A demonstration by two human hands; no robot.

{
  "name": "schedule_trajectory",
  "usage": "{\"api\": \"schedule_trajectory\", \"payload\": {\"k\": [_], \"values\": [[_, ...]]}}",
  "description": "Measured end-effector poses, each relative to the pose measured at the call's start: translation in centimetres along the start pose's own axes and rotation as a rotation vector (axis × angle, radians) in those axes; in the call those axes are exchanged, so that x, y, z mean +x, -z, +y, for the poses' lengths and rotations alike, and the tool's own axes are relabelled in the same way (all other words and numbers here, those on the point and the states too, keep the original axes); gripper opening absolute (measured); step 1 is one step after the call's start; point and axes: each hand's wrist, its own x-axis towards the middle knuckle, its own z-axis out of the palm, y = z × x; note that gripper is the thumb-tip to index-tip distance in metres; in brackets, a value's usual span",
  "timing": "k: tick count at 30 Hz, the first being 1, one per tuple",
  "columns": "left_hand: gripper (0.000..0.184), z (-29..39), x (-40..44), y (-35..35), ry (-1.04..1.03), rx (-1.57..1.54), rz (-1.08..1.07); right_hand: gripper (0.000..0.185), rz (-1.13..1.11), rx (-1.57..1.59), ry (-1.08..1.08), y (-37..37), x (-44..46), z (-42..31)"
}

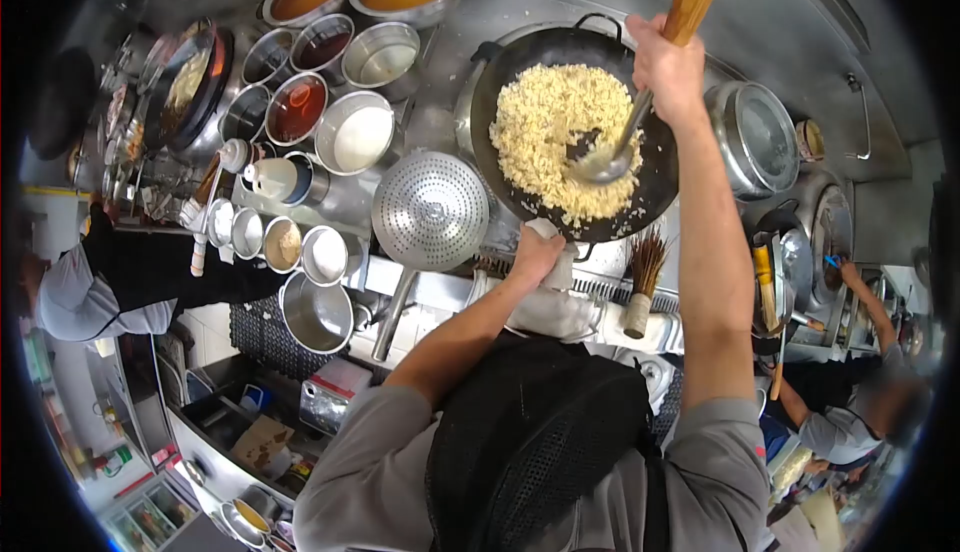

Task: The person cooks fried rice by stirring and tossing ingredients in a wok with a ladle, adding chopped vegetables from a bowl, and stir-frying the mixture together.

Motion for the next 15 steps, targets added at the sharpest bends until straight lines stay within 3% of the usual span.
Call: {"api": "schedule_trajectory", "payload": {"k": [2,3,5,7,8,9,10,11,13,14,15], "values": [[0.021,-1.0,0.5,-0.6,-0.17,-0.102,0.134,0.032,0.081,-0.031,0.113,0.3,1.0,-4.8],[0.021,-0.6,0.1,-0.4,-0.156,-0.098,0.137,0.032,0.112,-0.025,0.204,1.4,1.5,-6.0],[0.023,1.8,-0.7,0.3,-0.029,-0.084,0.008,0.03,-0.115,0.429,0.348,5.5,5.5,-4.3],[0.024,2.0,-0.9,0.6,-0.046,-0.053,0.03,0.028,0.239,0.052,0.231,0.9,1.9,-1.8],[0.038,1.9,-0.7,0.9,0.037,-0.031,-0.067,0.027,0.153,0.2,0.142,-0.5,2.8,4.0],[0.054,2.0,-0.1,1.1,0.113,-0.011,-0.161,0.028,0.091,0.213,0.098,-0.7,1.9,3.5],[0.052,1.1,0.2,0.6,-0.029,-0.042,-0.049,0.029,0.011,0.161,0.042,-0.8,2.3,2.7],[0.052,-0.2,0.1,0.6,-0.032,-0.031,-0.048,0.031,-0.06,0.109,-0.035,-0.7,1.9,2.4],[0.02,3.2,-1.3,0.6,0.029,-0.097,-0.009,0.032,0.018,0.133,-0.034,-0.4,1.4,-0.9],[0.026,-0.6,0.5,0.1,-0.05,0.019,0.054,0.033,0.085,0.149,-0.031,-0.2,1.7,-3.1],[0.026,0.1,0.4,0.3,-0.047,0.021,0.056,0.032,0.1,0.146,0.096,0.6,1.7,-4.6]]}}
